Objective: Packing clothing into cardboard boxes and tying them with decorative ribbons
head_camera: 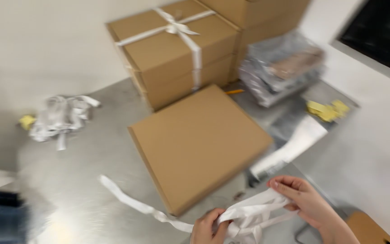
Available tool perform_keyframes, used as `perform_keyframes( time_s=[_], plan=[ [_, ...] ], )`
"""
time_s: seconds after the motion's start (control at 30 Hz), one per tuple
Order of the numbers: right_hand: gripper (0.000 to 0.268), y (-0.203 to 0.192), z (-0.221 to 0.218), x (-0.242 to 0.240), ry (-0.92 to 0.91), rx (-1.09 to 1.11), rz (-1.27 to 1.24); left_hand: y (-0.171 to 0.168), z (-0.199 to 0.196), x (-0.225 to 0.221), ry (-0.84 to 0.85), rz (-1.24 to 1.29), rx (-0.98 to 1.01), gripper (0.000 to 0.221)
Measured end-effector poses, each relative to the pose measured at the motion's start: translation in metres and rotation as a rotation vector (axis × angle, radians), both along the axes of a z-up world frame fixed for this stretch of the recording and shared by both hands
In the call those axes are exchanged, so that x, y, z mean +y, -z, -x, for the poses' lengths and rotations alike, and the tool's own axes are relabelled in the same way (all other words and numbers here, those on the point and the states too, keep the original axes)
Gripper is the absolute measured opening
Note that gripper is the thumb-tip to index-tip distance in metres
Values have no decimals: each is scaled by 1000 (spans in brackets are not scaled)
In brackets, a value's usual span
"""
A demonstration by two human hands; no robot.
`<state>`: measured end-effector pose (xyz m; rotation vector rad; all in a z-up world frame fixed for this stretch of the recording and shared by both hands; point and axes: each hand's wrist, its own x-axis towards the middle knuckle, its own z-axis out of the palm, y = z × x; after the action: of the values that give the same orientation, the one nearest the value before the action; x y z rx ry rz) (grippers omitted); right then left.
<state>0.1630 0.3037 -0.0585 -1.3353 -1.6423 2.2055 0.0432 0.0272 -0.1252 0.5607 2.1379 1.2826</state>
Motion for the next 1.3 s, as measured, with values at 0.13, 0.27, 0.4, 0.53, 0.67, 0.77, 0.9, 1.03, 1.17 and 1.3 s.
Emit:
perform_keyframes(
  time_s=[0.13,0.27,0.4,0.53,0.67,0.77,0.9,1.03,1.17,1.3],
  plan=[
    [25,-15,-84,60,173,59,-26,13,-62,72,147,-3,120,20],
    [19,-23,-161,107,391,28,-85,48,-88,111,263,15,261,26],
    [24,-53,-210,127,469,-36,-232,68,-85,127,181,335,-35,47],
    [28,-65,-231,130,455,-189,-345,79,-68,128,90,434,-111,44],
    [28,-60,-233,126,513,-143,-250,55,-67,144,260,593,67,35],
    [25,-63,-219,109,325,-130,-237,29,-92,172,612,583,301,111],
    [21,-79,-196,82,-8,-12,-214,-57,-150,234,848,43,115,90],
    [18,-80,-206,84,13,155,-294,-46,-184,257,1131,-331,178,31],
    [18,-90,-251,108,229,-106,-436,-57,-150,237,1057,-45,-59,26],
    [28,-85,-296,119,164,-386,-457,-75,-100,216,786,38,-281,31]
  ],
)
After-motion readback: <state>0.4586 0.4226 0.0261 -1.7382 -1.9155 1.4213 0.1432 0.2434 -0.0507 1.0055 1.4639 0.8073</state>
